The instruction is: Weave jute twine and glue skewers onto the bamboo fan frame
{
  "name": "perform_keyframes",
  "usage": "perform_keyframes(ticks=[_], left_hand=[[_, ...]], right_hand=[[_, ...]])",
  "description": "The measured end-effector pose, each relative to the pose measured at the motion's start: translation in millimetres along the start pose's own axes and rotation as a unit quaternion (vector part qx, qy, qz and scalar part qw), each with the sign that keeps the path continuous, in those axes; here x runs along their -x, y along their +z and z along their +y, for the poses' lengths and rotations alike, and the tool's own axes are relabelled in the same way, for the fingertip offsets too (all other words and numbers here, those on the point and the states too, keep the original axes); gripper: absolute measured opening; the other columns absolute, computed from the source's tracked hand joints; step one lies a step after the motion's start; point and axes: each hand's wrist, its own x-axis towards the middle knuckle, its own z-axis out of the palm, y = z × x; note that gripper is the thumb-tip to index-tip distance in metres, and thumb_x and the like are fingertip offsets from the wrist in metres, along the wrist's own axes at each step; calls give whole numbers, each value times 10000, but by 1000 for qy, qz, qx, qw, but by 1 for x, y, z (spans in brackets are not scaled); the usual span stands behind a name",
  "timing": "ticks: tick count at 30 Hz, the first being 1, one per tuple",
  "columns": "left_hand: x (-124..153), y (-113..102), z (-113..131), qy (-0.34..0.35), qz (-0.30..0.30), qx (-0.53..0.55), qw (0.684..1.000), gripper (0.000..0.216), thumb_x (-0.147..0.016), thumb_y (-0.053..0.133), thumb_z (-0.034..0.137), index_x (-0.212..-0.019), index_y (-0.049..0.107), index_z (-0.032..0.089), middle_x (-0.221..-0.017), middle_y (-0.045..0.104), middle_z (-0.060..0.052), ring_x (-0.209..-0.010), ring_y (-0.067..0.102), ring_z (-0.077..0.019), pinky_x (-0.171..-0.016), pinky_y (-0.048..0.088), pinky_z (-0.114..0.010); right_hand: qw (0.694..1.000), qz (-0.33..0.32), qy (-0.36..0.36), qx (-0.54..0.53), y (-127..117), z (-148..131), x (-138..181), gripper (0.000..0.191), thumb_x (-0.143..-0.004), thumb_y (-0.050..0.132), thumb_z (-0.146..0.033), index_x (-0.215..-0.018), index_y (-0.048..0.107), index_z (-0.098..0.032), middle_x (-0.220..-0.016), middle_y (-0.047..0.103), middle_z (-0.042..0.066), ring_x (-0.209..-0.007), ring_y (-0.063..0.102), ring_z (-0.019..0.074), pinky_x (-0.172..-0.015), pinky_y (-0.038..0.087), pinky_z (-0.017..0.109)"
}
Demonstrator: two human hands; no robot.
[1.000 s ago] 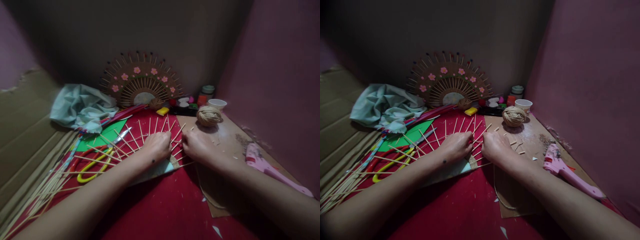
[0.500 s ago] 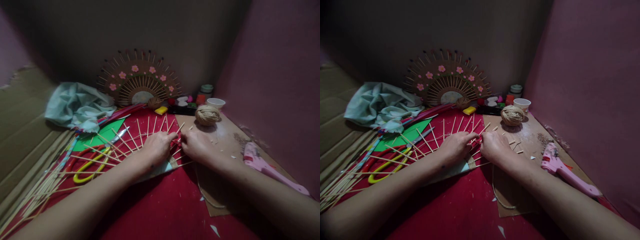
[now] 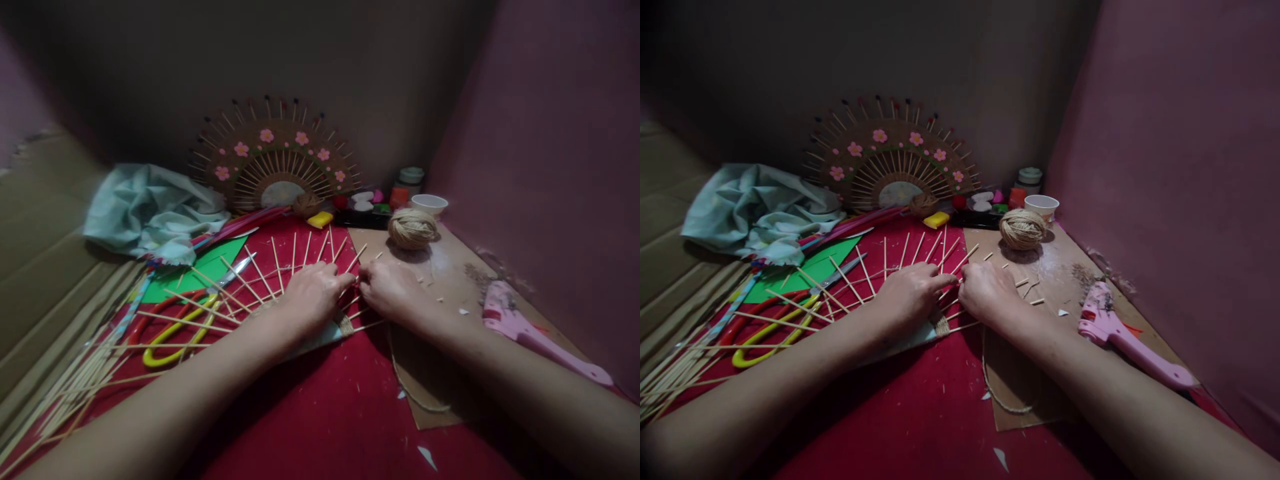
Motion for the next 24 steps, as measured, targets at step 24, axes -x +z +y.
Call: perform_keyframes(ticks=[24], left_hand=[[2, 0, 4, 14, 1, -1, 1000, 242, -870, 445, 289, -1017, 630, 239, -758, 565, -52, -716, 494, -183, -589, 334, -302]], right_hand=[[993, -3, -24, -115, -31, 13, 23, 174, -693, 467, -109, -631, 622, -158, -639, 624, 41, -569, 506, 115, -534, 316, 245]])
